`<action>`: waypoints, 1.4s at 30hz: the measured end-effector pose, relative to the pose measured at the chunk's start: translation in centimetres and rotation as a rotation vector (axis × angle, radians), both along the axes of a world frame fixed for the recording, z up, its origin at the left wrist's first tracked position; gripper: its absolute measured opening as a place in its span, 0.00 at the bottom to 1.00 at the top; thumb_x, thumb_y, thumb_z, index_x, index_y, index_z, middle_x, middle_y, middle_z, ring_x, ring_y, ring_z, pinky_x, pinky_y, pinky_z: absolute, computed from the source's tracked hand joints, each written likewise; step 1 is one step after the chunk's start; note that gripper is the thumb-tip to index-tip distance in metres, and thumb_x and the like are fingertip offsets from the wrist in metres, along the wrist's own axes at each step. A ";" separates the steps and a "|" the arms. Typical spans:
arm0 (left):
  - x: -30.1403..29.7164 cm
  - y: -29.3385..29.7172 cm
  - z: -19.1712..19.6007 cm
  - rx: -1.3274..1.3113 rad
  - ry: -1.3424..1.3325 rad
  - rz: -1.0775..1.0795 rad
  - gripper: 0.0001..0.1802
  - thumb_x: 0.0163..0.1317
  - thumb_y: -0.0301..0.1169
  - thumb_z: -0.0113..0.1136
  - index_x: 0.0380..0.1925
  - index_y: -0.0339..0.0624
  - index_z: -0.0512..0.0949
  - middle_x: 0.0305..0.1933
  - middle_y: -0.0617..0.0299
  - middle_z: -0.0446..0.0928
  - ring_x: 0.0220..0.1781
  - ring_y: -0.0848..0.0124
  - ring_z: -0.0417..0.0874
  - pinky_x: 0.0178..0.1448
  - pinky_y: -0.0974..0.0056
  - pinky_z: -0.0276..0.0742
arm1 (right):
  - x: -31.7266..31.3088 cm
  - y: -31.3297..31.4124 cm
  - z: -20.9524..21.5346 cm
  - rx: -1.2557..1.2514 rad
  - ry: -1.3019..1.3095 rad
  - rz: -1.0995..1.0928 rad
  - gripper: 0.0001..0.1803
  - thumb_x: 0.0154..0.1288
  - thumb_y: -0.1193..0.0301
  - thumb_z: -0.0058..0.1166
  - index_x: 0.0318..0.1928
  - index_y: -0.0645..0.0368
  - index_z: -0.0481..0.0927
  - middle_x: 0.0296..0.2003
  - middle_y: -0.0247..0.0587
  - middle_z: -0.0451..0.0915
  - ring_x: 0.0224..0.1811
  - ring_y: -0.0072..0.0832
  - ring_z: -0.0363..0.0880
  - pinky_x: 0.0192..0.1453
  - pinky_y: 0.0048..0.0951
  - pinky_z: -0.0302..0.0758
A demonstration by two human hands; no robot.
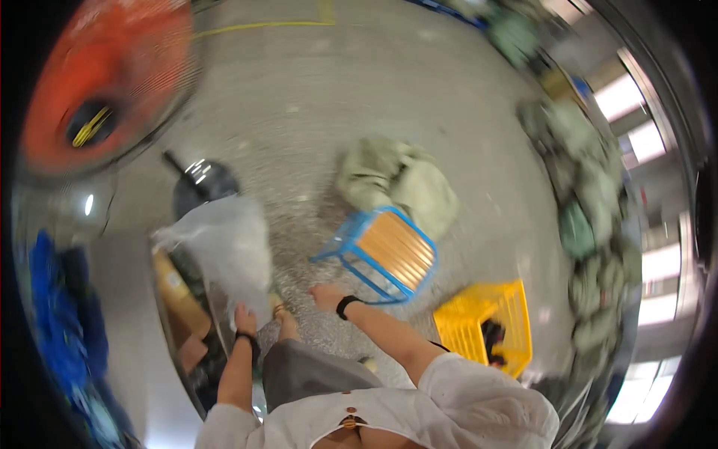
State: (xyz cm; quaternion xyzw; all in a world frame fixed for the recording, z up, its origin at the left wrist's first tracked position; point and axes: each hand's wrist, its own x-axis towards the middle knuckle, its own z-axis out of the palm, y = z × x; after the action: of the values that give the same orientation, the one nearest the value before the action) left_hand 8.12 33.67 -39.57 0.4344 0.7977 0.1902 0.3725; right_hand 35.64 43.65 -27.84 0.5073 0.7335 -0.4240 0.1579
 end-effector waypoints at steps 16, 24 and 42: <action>40.8 -18.3 8.3 -0.440 -0.156 -1.311 0.11 0.56 0.31 0.52 0.39 0.40 0.75 0.31 0.55 0.78 0.34 0.66 0.80 0.40 0.65 0.74 | 50.7 -70.0 3.4 -0.160 -0.625 -1.760 0.14 0.58 0.68 0.41 0.39 0.57 0.79 0.40 0.51 0.78 0.45 0.42 0.77 0.47 0.39 0.74; 53.2 -19.1 3.4 -0.566 -0.009 -1.333 0.12 0.56 0.30 0.51 0.40 0.39 0.74 0.33 0.56 0.78 0.35 0.66 0.79 0.40 0.63 0.73 | 57.7 -74.3 1.5 -0.348 -0.664 -1.765 0.14 0.56 0.71 0.42 0.41 0.55 0.78 0.39 0.49 0.78 0.44 0.43 0.76 0.47 0.40 0.73; 54.5 -23.5 8.3 -0.680 0.548 -1.331 0.12 0.55 0.35 0.50 0.37 0.44 0.76 0.32 0.51 0.78 0.35 0.50 0.78 0.37 0.54 0.72 | 87.7 -54.6 -21.2 -0.261 -0.387 -1.434 0.22 0.57 0.73 0.39 0.55 0.59 0.63 0.55 0.51 0.63 0.48 0.44 0.74 0.48 0.40 0.73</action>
State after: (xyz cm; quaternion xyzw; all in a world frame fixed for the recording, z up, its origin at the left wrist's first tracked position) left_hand 62.59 10.12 -31.31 0.7136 0.4485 -0.4397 0.3104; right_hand 123.37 -10.91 -49.08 0.9031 0.1262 -0.4094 0.0281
